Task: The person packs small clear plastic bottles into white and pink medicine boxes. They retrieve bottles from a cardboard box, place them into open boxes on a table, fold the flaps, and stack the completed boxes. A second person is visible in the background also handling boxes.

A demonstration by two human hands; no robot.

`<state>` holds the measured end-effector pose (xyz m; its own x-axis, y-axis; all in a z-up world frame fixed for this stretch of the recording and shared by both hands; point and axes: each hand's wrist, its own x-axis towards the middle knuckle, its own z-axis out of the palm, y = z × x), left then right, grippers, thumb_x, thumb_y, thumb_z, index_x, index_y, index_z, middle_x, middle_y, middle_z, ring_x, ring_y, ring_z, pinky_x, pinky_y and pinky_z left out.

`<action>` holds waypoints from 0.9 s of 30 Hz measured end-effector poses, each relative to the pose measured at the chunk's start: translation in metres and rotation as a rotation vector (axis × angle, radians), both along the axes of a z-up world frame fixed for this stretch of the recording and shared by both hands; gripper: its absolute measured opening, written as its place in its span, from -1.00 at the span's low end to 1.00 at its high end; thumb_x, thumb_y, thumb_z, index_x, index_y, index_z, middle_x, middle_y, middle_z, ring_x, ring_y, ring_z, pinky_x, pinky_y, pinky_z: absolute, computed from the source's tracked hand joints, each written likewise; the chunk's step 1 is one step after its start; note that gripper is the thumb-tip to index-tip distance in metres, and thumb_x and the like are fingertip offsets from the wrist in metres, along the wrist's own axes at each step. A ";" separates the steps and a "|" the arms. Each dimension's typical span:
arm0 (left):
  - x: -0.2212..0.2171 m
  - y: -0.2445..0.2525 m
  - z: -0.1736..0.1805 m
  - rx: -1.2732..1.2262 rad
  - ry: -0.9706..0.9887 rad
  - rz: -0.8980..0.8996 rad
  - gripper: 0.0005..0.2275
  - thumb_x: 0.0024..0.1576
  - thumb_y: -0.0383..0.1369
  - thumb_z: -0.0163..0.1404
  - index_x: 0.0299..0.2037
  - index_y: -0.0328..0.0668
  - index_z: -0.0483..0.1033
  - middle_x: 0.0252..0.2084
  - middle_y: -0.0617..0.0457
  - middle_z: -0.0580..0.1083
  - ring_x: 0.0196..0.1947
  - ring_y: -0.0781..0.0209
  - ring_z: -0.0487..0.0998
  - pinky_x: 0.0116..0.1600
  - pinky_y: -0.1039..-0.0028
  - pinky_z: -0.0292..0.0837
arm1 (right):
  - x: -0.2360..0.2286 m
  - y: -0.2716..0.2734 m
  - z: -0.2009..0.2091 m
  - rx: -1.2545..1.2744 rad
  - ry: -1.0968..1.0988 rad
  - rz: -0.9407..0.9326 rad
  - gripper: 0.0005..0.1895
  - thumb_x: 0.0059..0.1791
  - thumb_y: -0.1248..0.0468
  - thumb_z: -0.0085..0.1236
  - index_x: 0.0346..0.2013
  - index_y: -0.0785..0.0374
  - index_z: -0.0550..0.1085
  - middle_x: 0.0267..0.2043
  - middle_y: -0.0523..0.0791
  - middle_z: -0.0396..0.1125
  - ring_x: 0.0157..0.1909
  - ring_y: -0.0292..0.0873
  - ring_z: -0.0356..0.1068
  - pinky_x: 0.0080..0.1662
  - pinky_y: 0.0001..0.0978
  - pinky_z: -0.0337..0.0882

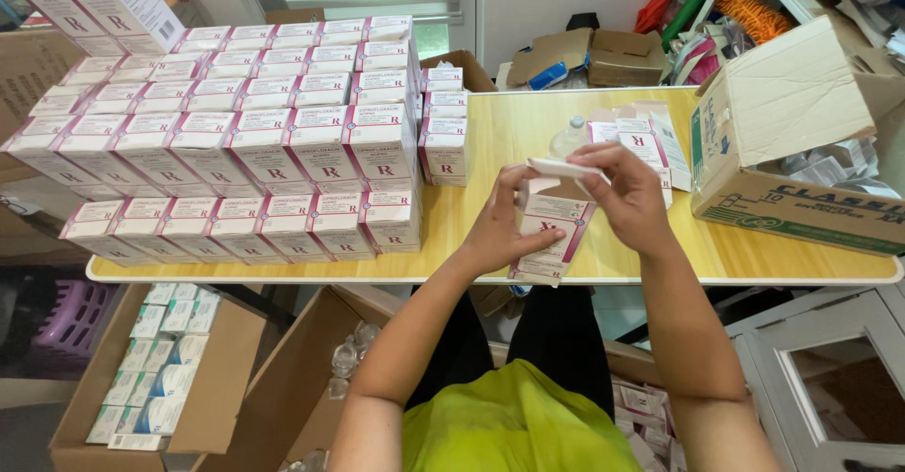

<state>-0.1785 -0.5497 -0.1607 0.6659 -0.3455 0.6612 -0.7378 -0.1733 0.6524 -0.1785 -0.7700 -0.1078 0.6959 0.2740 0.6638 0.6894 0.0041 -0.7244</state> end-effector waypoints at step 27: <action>-0.004 0.011 0.002 -0.088 0.117 -0.141 -0.18 0.06 -0.22 0.34 0.47 0.21 0.04 0.32 -0.07 0.30 0.17 0.04 0.49 0.12 0.21 0.58 | -0.018 -0.017 0.030 -0.357 -0.230 -0.043 -0.66 -0.12 0.30 0.33 -0.03 0.13 0.61 -0.04 -0.13 0.40 0.05 -0.14 0.43 0.09 -0.33 0.44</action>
<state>-0.1830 -0.5386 -0.1590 0.6891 -0.3851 0.6139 -0.6688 -0.0116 0.7434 -0.1961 -0.7873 -0.0775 0.5564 0.4887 0.6720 0.8274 -0.2513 -0.5023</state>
